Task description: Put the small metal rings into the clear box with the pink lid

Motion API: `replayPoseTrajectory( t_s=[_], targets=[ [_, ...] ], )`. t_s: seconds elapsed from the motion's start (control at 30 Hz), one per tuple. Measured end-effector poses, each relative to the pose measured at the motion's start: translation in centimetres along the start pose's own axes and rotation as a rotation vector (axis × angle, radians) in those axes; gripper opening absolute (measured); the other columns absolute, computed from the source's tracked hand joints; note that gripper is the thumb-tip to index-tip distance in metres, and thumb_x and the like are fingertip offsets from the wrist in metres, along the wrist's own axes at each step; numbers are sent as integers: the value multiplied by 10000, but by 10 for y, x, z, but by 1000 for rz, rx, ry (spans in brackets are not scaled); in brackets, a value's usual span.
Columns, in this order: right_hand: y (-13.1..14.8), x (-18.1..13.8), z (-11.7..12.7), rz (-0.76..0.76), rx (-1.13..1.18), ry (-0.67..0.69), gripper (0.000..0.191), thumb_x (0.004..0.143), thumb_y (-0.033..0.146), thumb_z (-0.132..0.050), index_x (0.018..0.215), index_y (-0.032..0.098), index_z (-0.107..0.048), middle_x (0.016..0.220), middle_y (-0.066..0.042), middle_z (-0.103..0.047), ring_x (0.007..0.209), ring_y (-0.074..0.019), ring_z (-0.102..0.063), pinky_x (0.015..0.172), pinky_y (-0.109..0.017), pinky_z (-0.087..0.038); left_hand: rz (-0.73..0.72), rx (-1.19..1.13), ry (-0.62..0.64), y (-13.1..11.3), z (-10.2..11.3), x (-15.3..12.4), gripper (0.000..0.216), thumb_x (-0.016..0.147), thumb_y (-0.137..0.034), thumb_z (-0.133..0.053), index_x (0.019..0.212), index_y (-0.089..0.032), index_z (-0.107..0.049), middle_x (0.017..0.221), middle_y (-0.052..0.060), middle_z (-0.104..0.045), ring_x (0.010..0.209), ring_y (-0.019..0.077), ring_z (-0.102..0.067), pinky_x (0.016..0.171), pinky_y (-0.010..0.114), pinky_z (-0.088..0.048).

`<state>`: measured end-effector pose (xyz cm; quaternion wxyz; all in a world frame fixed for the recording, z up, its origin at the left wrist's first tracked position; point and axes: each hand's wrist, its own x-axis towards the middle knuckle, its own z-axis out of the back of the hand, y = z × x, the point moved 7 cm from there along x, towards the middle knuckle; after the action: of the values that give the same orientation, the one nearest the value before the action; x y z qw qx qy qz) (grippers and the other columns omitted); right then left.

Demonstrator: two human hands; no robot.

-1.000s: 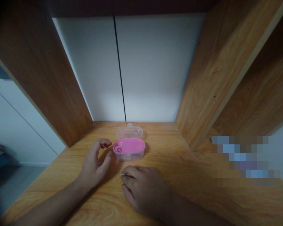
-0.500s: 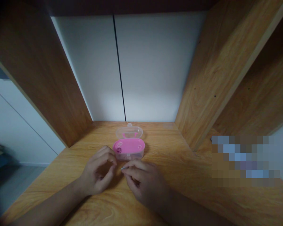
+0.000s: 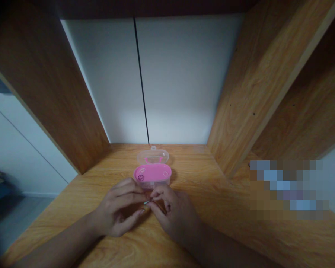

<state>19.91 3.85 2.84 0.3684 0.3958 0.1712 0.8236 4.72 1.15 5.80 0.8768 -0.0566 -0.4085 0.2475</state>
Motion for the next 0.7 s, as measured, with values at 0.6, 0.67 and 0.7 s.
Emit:
replayPoseTrajectory(
  t_s=[0.6, 0.67, 0.7],
  targets=[
    [8, -3, -27, 108, -397, 398, 113, 952, 227, -599, 989, 228, -707, 916, -19, -733, 807, -206, -713, 705, -303, -506, 21, 95, -177, 4, 12, -2, 237, 875, -56, -638, 1052, -209, -680, 895, 66, -772, 806, 193, -705, 734, 328, -561],
    [8, -3, -29, 124, -402, 415, 113, 964, 213, -589, 961, 221, -701, 915, -15, -734, 808, -200, -716, 711, -297, -507, 4, 91, -177, 2, 11, -1, 264, 868, -61, -651, 1076, -218, -693, 908, 68, -785, 812, 199, -719, 732, 337, -563],
    [8, -2, -30, 128, -393, 413, 108, 965, 208, -590, 948, 218, -696, 916, -12, -735, 811, -195, -716, 715, -292, -506, -4, 89, -181, 2, 11, -1, 272, 867, -63, -656, 1083, -223, -697, 910, 67, -789, 811, 199, -724, 730, 339, -564]
  ],
)
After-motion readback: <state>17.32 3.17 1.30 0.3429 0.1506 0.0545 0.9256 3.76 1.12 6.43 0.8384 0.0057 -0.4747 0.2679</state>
